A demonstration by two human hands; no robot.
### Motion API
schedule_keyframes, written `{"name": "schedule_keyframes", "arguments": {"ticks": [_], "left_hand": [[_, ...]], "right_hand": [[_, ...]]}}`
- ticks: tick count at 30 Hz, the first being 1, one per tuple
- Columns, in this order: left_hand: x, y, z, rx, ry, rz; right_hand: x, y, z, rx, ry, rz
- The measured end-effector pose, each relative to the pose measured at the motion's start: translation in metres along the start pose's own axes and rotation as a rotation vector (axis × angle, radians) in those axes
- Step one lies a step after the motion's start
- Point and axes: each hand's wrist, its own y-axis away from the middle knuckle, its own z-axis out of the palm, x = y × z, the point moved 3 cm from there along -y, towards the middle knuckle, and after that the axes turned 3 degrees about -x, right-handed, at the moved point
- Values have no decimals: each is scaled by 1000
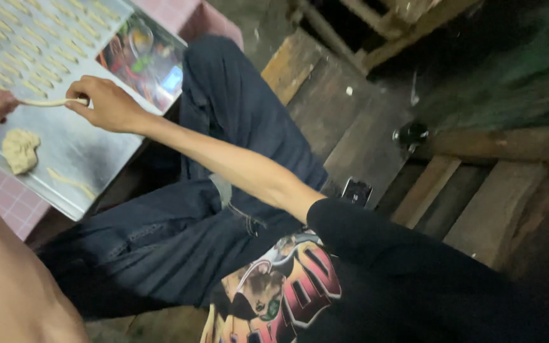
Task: The person sits cross-legged on the floor and shapes dough into small twisted pieces by hand. They roll the dough into long ropes, cut them into segments, twist each segment, and place them in rows on a metal tray. A digital scale is used to weigh portions of dough before shaping.
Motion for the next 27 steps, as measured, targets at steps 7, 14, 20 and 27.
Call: {"name": "schedule_keyframes", "arguments": {"ticks": [7, 14, 20, 27], "left_hand": [[84, 123, 50, -75, 129, -295], [97, 142, 90, 136, 119, -62], [89, 121, 99, 103, 14, 13], [71, 117, 107, 217, -9, 84]], "right_hand": [[43, 48, 66, -47, 177, 255], [51, 66, 76, 10, 348, 200], [41, 72, 68, 79, 419, 132], [92, 44, 71, -104, 463, 47]]}}
